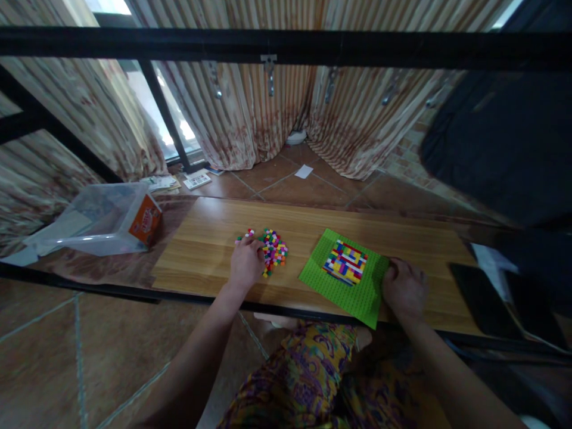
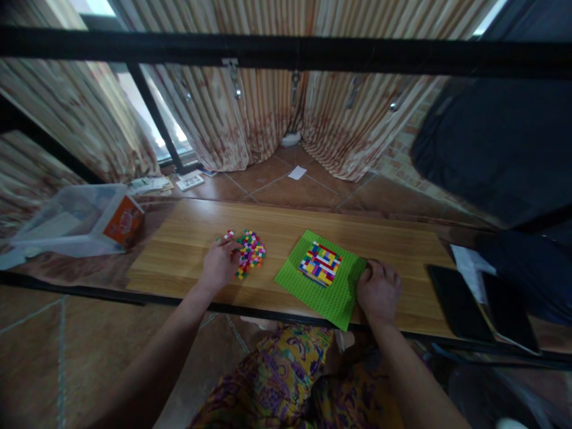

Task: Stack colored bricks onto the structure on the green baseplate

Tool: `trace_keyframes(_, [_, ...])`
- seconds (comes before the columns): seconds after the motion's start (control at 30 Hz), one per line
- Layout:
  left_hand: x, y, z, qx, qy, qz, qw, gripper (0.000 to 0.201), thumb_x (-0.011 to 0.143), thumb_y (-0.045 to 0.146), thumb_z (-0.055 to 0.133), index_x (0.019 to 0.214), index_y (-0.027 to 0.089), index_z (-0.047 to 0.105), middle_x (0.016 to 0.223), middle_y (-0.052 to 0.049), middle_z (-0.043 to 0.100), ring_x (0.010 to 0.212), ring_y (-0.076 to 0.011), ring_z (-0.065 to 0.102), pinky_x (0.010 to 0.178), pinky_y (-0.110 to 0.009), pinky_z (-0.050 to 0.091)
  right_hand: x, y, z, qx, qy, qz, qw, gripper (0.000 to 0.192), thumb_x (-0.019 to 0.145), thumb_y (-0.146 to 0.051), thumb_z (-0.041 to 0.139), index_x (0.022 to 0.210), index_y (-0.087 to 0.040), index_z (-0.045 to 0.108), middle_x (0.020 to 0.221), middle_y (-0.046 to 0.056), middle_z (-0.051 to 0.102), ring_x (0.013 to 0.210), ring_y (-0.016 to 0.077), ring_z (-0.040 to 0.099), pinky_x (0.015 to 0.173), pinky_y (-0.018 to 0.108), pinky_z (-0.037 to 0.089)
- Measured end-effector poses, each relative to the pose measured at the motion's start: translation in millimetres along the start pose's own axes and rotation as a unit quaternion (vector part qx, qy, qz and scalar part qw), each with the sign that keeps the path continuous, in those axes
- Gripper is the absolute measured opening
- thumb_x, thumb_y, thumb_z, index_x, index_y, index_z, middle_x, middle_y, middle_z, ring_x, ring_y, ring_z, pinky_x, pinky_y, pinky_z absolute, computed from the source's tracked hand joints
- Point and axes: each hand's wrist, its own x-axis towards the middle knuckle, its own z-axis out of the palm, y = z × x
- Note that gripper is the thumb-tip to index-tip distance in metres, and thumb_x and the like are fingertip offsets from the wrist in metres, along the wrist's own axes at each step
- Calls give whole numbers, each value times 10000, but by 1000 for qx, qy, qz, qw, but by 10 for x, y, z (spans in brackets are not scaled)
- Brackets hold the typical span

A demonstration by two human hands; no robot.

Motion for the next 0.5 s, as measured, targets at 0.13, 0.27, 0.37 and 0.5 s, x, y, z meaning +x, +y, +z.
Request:
trace_keyframes(0.13, [18,7,30,-1,-8,-1,1000,253,824,121,496,892,183,731,1008,-99,704,1062,-239,625,1016,-374,457,4,18,11,-3,0,-9,1000,371,859,-244,403,1070,-129,686,1077,167,675,987,288,568,896,440,404])
trace_keyframes(0.27, [-3,-24,-13,-39,-16,-17,999,230,829,138,498,852,184,722,941,-85,709,950,-220,652,910,-338,503,3,20,10,-1,6,-6,1000,362,857,-254,413,1062,-135,688,1078,166,671,1002,291,565,897,437,399])
trace_keyframes(0.37, [-16,-41,-42,-56,-24,-11,998,218,818,123,501,819,186,710,882,-73,708,899,-207,653,854,-316,510,2,20,6,-6,3,-7,1000,361,864,-262,414,1066,-140,686,1084,161,671,1005,287,563,897,430,400])
trace_keyframes(0.5, [8,-30,-16,-38,-30,-8,999,207,804,104,502,751,178,688,850,-83,698,855,-204,647,817,-310,509,3,24,6,-3,1,-10,1000,362,874,-259,408,1076,-136,681,1086,167,672,1004,283,562,903,432,400])
